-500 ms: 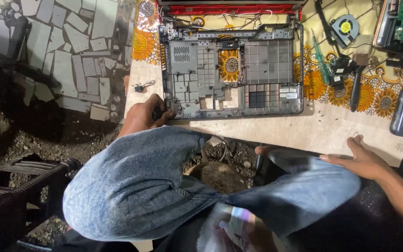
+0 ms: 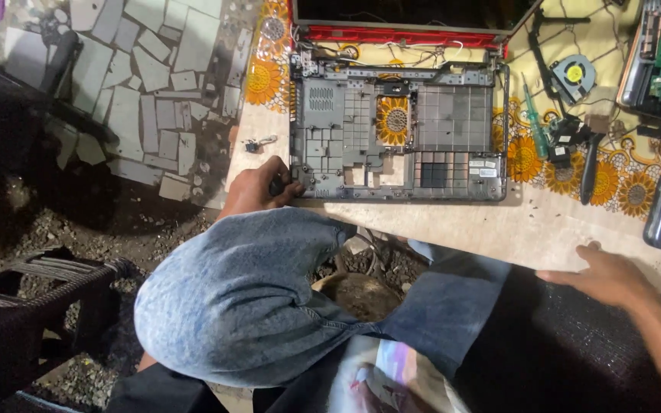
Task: The person uses a screwdriver to remove screws from the bottom of a disassembled laptop. They then remove the red laptop lid and place it aside. The person picks up a motherboard and uses the screwdriver to remove screws from it, placing the screws on the table.
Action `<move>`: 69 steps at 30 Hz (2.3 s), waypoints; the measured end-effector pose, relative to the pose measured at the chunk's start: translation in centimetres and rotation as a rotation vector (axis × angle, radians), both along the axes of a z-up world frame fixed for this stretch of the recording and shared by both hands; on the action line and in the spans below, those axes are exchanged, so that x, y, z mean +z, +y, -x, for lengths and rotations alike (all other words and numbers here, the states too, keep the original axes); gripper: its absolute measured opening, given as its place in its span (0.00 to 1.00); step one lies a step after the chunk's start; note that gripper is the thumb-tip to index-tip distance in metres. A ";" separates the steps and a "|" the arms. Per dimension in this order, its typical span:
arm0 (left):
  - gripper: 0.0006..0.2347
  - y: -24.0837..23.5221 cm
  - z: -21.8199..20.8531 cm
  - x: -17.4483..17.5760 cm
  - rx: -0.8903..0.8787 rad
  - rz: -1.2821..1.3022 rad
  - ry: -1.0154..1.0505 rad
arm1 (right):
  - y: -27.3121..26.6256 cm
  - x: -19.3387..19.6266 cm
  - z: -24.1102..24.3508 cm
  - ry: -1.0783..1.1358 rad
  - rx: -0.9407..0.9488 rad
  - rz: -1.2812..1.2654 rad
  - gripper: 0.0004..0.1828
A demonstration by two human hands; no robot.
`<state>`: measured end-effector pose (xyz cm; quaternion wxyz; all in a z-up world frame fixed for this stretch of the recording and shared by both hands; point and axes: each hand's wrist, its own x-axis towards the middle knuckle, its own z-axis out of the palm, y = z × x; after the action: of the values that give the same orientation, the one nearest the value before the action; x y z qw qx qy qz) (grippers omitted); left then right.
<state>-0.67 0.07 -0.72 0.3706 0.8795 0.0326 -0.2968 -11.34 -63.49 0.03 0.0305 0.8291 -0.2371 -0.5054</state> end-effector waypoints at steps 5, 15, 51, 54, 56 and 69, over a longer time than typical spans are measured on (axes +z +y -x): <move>0.14 -0.2 0.3 -1.0 -0.004 -0.018 -0.012 | -0.3 0.5 -7.8 0.017 0.073 -0.158 0.40; 0.13 -0.2 1.2 -0.9 0.003 -0.081 -0.104 | 24.4 0.1 -13.0 -0.976 0.327 -0.838 0.52; 0.13 -5.3 -1.4 1.9 0.786 0.797 -0.535 | 24.4 -6.1 -12.4 -1.080 0.319 -0.693 0.48; 0.15 -6.0 -1.5 0.4 0.752 0.816 -0.540 | 24.4 -6.5 -12.5 -1.081 0.320 -0.677 0.48; 0.15 -6.4 -1.5 0.7 0.741 0.799 -0.548 | 24.5 -6.4 -12.5 -1.085 0.312 -0.675 0.47; 0.13 -6.1 -1.6 1.6 0.485 0.491 -0.700 | 24.8 -5.9 -12.5 -1.099 0.318 -0.638 0.43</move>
<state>0.94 -6.04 0.85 0.6142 0.7801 0.0390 0.1123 1.20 -38.66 -5.83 -0.2681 0.9599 0.0690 -0.0430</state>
